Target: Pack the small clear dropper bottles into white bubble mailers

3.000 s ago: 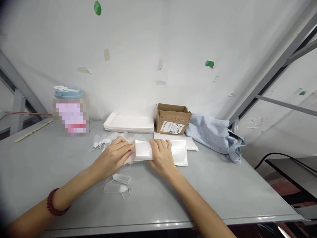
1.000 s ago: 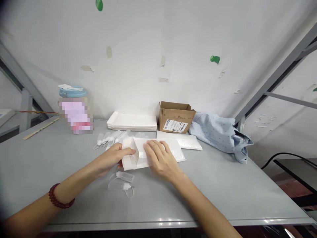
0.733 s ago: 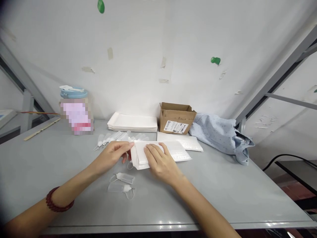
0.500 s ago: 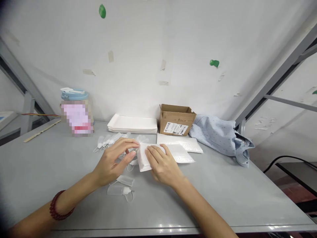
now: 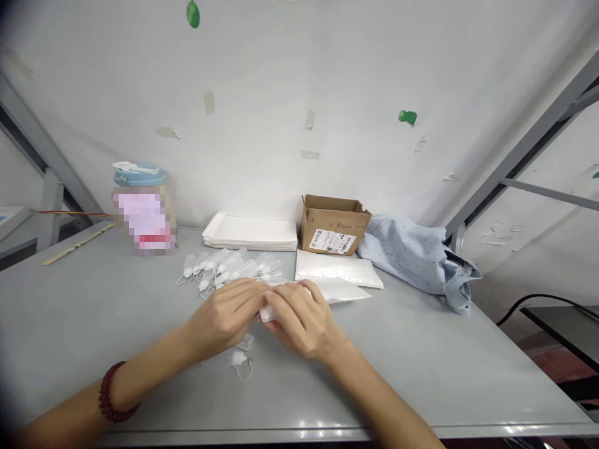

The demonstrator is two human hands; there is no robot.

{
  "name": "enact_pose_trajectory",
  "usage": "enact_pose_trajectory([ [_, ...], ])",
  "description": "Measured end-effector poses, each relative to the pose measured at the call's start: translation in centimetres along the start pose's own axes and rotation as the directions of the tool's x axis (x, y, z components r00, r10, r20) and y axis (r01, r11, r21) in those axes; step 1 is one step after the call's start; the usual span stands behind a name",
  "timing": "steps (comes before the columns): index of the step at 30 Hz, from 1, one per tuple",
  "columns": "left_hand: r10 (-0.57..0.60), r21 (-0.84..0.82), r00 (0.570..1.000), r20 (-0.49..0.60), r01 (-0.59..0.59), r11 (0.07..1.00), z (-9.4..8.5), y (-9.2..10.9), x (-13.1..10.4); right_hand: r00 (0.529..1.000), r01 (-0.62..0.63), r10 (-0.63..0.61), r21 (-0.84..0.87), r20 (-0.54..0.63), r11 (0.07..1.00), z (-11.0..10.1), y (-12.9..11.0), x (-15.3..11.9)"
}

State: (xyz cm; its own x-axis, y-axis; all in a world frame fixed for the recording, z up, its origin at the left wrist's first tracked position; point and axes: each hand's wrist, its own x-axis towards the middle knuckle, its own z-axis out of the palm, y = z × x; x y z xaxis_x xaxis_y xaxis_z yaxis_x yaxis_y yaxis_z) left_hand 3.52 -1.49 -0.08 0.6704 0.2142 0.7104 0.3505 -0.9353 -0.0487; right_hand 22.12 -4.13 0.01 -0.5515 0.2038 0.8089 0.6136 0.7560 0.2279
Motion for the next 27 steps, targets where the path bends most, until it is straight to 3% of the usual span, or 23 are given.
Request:
enact_pose_trajectory([
  [5,0.007,0.023,0.999,-0.035,-0.006,1.000,0.2,0.2,0.0,0.997,0.077,-0.075,0.042,-0.034,0.996,-0.8,-1.0,0.3],
  [12,-0.120,-0.050,0.987,0.103,0.126,0.991,1.3,0.7,-0.9,0.992,-0.066,0.077,0.104,-0.104,0.992,-1.2,-0.9,0.7],
  [16,-0.286,-0.244,0.952,0.106,0.304,0.921,1.5,1.6,-0.8,0.986,-0.066,0.069,0.027,-0.153,0.997,-1.1,-0.4,0.8],
  [18,-0.453,-0.378,0.876,0.163,0.480,0.792,1.3,1.6,0.2,0.978,-0.095,0.086,-0.043,-0.189,0.995,-1.1,0.3,0.7],
  [21,-0.664,-0.495,0.686,0.298,0.706,0.507,1.2,0.8,3.2,0.968,-0.202,0.164,-0.203,-0.191,0.958,-1.2,2.2,0.3],
  [24,-0.660,-0.589,0.549,0.513,0.784,0.196,2.4,-0.7,6.6,0.931,-0.361,0.316,-0.319,-0.184,0.877,-1.1,4.7,-0.9],
  [25,-0.666,-0.571,0.521,0.533,0.803,0.172,3.2,-1.3,7.5,0.909,-0.416,0.386,-0.344,-0.156,0.842,-1.0,5.6,-1.4],
  [27,-0.671,-0.513,0.463,0.579,0.847,0.141,5.0,-2.4,8.7,0.835,-0.497,0.551,-0.401,0.022,0.769,-0.9,7.3,-2.7],
])
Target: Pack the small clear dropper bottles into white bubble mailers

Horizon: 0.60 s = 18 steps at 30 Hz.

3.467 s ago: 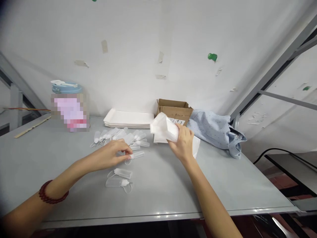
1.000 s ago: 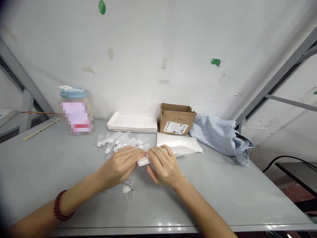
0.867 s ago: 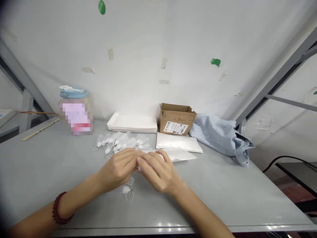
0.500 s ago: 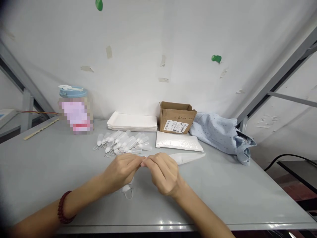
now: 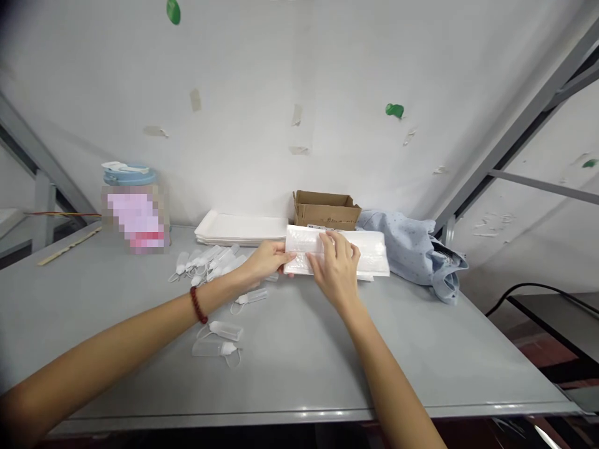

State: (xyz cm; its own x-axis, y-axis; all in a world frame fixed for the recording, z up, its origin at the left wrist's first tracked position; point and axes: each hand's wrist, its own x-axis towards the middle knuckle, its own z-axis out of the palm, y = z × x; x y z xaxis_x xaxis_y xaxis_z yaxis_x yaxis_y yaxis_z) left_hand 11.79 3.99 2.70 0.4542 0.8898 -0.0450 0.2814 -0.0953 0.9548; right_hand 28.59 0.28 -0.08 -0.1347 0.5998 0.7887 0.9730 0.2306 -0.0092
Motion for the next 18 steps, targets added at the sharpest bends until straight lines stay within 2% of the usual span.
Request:
enact_pose_trajectory([
  [1,-0.046,0.024,0.999,0.006,0.046,0.999,0.3,-0.3,1.0,0.987,-0.037,0.043,-0.040,0.156,0.999,0.4,0.9,-0.2],
  [2,-0.092,0.053,0.996,0.011,0.091,0.994,0.7,-0.7,1.8,0.947,-0.070,0.092,-0.082,0.308,0.994,0.8,1.7,-0.4],
  [4,-0.166,0.117,0.986,0.018,0.163,0.980,1.1,-1.6,3.1,0.808,-0.085,0.138,-0.117,0.572,0.989,1.5,3.1,-0.9],
  [5,-0.188,0.152,0.982,0.021,0.183,0.971,1.2,-2.0,3.5,0.747,-0.073,0.136,-0.123,0.650,0.990,1.7,3.7,-1.1],
  [6,-0.200,0.187,0.980,0.021,0.193,0.963,1.2,-2.4,3.9,0.706,-0.054,0.130,-0.131,0.696,0.990,2.0,4.1,-1.3],
  [7,-0.200,0.223,0.980,0.016,0.192,0.956,1.1,-2.7,4.1,0.687,-0.035,0.125,-0.140,0.716,0.990,2.2,4.4,-1.4],
  [10,-0.133,0.353,0.990,-0.047,0.141,0.925,-0.3,-3.2,4.3,0.704,-0.004,0.130,-0.180,0.698,0.984,2.9,4.7,-1.7],
  [12,-0.027,0.462,0.993,-0.116,0.078,0.883,-2.0,-3.5,4.1,0.724,-0.004,0.135,-0.191,0.676,0.982,3.5,4.7,-1.8],
  [15,0.164,0.634,0.967,-0.194,-0.004,0.773,-5.3,-4.1,3.6,0.759,0.001,0.127,-0.197,0.638,0.980,4.2,4.6,-1.9],
  [18,0.278,0.759,0.932,-0.232,-0.006,0.651,-8.6,-5.0,3.6,0.787,0.000,0.126,-0.205,0.603,0.979,4.6,4.5,-1.9],
])
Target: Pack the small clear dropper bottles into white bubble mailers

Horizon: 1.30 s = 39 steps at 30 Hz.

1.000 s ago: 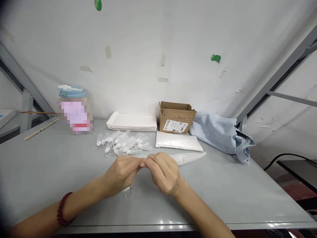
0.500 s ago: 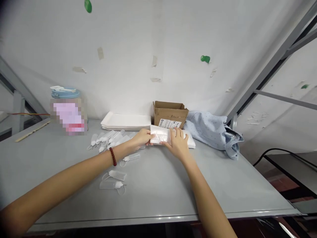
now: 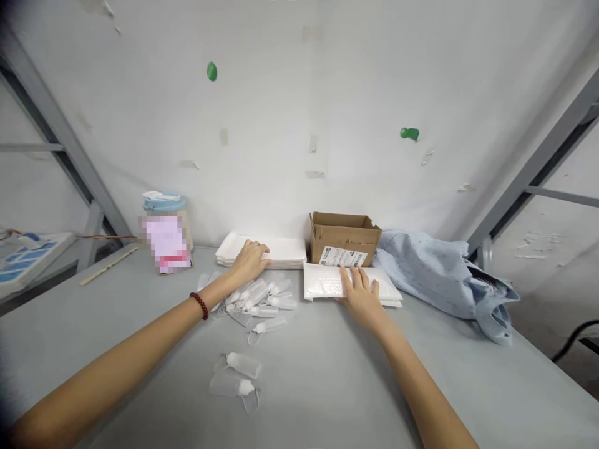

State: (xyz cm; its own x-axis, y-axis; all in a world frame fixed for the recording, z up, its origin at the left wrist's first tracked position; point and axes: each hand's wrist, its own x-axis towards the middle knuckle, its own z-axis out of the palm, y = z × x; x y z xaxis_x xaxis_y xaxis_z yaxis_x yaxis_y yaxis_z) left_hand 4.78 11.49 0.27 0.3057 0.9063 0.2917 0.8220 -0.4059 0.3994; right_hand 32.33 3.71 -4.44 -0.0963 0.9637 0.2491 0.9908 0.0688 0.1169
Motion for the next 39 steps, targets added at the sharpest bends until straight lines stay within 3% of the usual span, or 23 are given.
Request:
enact_pose_trajectory([
  [5,0.046,0.154,0.998,-0.048,-0.038,0.987,-0.6,-3.5,1.1,0.998,-0.033,0.034,-0.016,0.051,0.999,-0.5,-0.3,-0.1],
  [11,0.111,0.261,0.993,-0.048,-0.095,0.961,-0.6,-4.2,1.3,0.992,-0.021,0.019,0.015,0.127,1.000,-1.3,-1.2,-0.4],
  [17,0.220,0.370,0.974,-0.053,-0.186,0.910,-1.5,-3.1,0.8,0.998,0.060,-0.061,0.046,0.017,0.997,-1.1,-2.2,-0.7],
  [21,0.321,0.419,0.944,-0.082,-0.259,0.870,-2.4,-1.3,-1.3,0.963,0.140,-0.124,0.051,-0.239,0.989,-2.4,-3.3,-1.1],
  [23,0.393,0.430,0.918,-0.060,-0.332,0.840,-2.5,-0.2,-3.1,0.898,0.211,-0.187,0.018,-0.399,0.977,-3.4,-4.4,-1.4],
  [26,0.527,0.423,0.849,-0.021,-0.470,0.775,-2.0,1.1,-5.8,0.822,0.311,-0.311,-0.080,-0.477,0.947,-4.8,-6.6,-2.2],
  [30,0.723,0.376,0.666,-0.184,-0.632,0.678,-1.5,1.7,-8.8,0.768,0.343,-0.349,-0.115,-0.537,0.932,-5.7,-8.7,-3.3],
  [33,0.755,0.301,0.606,-0.249,-0.693,0.655,-1.5,1.9,-10.1,0.744,0.323,-0.342,-0.140,-0.574,0.936,-5.9,-9.1,-3.8],
  [35,0.718,0.231,0.650,-0.250,-0.680,0.696,-1.8,1.9,-10.4,0.737,0.323,-0.350,-0.153,-0.579,0.934,-5.9,-9.0,-3.8],
  [36,0.650,0.186,0.712,-0.266,-0.623,0.759,-2.1,1.7,-10.2,0.740,0.320,-0.349,-0.154,-0.576,0.935,-5.9,-8.8,-3.8],
  [37,0.537,0.134,0.791,-0.294,-0.522,0.843,-2.4,1.5,-10.0,0.747,0.314,-0.343,-0.153,-0.570,0.937,-5.8,-8.6,-3.7],
  [39,0.178,-0.033,0.923,-0.342,-0.201,0.979,-3.3,0.5,-9.1,0.773,0.280,-0.310,-0.140,-0.554,0.950,-5.7,-8.0,-3.5],
])
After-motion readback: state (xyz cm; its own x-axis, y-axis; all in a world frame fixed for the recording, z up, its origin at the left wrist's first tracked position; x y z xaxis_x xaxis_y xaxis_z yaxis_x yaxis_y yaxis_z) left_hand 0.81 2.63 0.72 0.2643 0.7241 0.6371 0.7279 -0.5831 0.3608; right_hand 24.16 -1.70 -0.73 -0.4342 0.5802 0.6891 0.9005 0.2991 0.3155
